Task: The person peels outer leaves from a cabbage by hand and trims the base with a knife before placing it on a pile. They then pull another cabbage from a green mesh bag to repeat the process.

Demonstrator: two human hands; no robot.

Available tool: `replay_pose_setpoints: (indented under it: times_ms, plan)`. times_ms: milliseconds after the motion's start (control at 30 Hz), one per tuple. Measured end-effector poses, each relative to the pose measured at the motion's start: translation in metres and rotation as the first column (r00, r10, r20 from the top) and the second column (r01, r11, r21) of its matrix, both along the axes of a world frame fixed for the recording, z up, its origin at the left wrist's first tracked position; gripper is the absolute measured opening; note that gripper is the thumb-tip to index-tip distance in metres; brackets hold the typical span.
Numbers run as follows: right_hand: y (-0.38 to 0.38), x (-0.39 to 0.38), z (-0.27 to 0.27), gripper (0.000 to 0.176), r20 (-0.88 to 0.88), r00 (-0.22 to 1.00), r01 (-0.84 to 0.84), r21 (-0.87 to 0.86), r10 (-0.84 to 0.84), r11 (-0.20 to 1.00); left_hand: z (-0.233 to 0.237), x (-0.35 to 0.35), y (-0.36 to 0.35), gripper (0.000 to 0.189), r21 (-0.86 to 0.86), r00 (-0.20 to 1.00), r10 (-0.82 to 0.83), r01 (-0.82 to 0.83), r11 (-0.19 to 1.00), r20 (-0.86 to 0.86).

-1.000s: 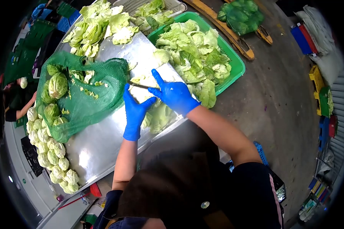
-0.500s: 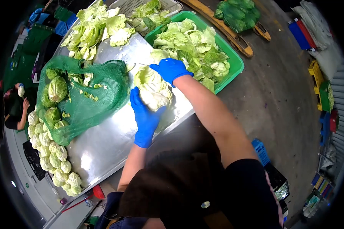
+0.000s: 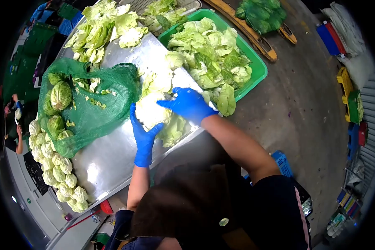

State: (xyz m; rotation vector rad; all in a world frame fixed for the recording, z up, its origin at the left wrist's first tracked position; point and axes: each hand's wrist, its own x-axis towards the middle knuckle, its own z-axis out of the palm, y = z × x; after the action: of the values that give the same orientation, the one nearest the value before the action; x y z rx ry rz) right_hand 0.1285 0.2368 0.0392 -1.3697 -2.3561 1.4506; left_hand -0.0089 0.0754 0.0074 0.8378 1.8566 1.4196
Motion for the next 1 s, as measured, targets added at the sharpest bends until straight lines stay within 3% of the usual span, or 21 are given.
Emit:
replay_pose_setpoints:
  times_ms: [33, 100, 200, 300, 367, 433, 467, 533, 567, 600, 667, 700, 733, 767, 833, 867, 967, 1000]
  plan:
    - [-0.009, -0.003, 0.008, 0.078, 0.037, 0.999, -0.036, -0.013, 0.036, 0.999, -0.004, -0.001, 0.000, 0.116, 0.003, 0.999, -0.017, 0.017, 1.000, -0.042]
    - [-0.017, -0.005, -0.019, 0.068, -0.086, 0.996, 0.035, -0.041, -0.039, 0.999, -0.012, -0.008, -0.001, 0.113, 0.006, 0.990, -0.045, 0.046, 0.999, -0.134]
    - [-0.013, 0.006, -0.025, 0.056, -0.294, 0.950, 0.052, -0.192, -0.108, 0.980, -0.004, -0.013, -0.004, 0.112, 0.041, 0.986, -0.020, 0.013, 0.999, 0.163]
    - [-0.012, 0.021, -0.046, 0.050, -0.236, 0.967, 0.080, -0.091, -0.100, 0.993, 0.002, -0.015, -0.007, 0.111, 0.046, 0.986, -0.060, 0.053, 0.998, 0.158]
    - [-0.014, 0.025, -0.065, 0.038, -0.277, 0.940, 0.228, 0.074, -0.199, 0.971, 0.003, -0.018, -0.011, 0.110, 0.054, 0.975, -0.040, 0.029, 0.998, 0.218]
    - [-0.001, 0.036, -0.081, 0.037, -0.214, 0.936, 0.245, -0.180, -0.281, 0.953, -0.001, -0.022, -0.016, 0.110, 0.056, 0.966, -0.040, 0.027, 0.998, 0.256]
    - [0.007, 0.041, -0.093, 0.048, -0.101, 0.962, 0.210, -0.312, -0.252, 0.926, -0.004, -0.027, -0.020, 0.110, 0.055, 0.965, -0.045, 0.031, 0.998, 0.260]
    - [0.003, 0.038, -0.071, 0.055, -0.048, 0.990, 0.137, 0.094, -0.133, 0.986, 0.002, -0.029, -0.026, 0.111, -0.028, 0.953, 0.009, -0.001, 1.000, 0.302]
    - [0.004, 0.036, -0.055, 0.060, -0.008, 0.996, 0.084, 0.294, -0.086, 0.952, 0.013, -0.026, -0.024, 0.111, -0.102, 0.940, 0.063, -0.030, 0.994, 0.335]
    - [0.007, 0.029, -0.037, 0.064, -0.129, 0.989, 0.111, 0.269, -0.079, 0.957, 0.019, -0.023, -0.020, 0.112, -0.173, 0.924, 0.114, -0.053, 0.983, 0.364]
    - [0.006, 0.008, -0.011, 0.072, -0.355, 0.932, 0.154, 0.200, -0.075, 0.968, 0.014, -0.015, -0.011, 0.112, -0.078, 0.991, 0.122, -0.117, 0.990, 0.056]
    - [0.001, -0.006, -0.018, 0.070, -0.462, 0.880, 0.152, 0.054, -0.111, 0.987, 0.011, -0.012, -0.003, 0.112, -0.024, 0.986, 0.135, -0.138, 0.990, -0.103]
    - [-0.007, -0.023, -0.003, 0.067, -0.443, 0.852, 0.164, -0.279, -0.278, 0.946, 0.012, -0.008, 0.009, 0.110, -0.048, 0.978, 0.129, -0.139, 0.989, -0.164]
    - [-0.012, -0.034, 0.011, 0.065, -0.369, 0.825, 0.156, -0.579, -0.429, 0.800, 0.013, -0.005, 0.022, 0.108, -0.072, 0.967, 0.122, -0.142, 0.987, -0.225]
    - [-0.014, -0.042, -0.024, 0.060, -0.359, 0.743, 0.138, -0.743, -0.564, 0.655, -0.003, -0.004, 0.030, 0.108, -0.204, 0.840, 0.063, -0.203, 0.958, -0.539]
    - [-0.012, -0.046, -0.039, 0.058, -0.344, 0.697, 0.117, -0.811, -0.629, 0.574, -0.001, -0.007, 0.031, 0.108, -0.176, 0.861, 0.103, -0.217, 0.960, -0.498]
    - [-0.029, -0.043, -0.044, 0.052, -0.452, 0.699, 0.014, -0.766, -0.554, 0.643, -0.010, -0.008, 0.014, 0.109, -0.206, 0.860, 0.127, -0.257, 0.944, -0.494]
    - [-0.035, -0.043, -0.039, 0.051, -0.462, 0.671, -0.013, -0.789, -0.580, 0.614, -0.012, -0.007, 0.009, 0.108, -0.188, 0.867, 0.163, -0.279, 0.942, -0.471]
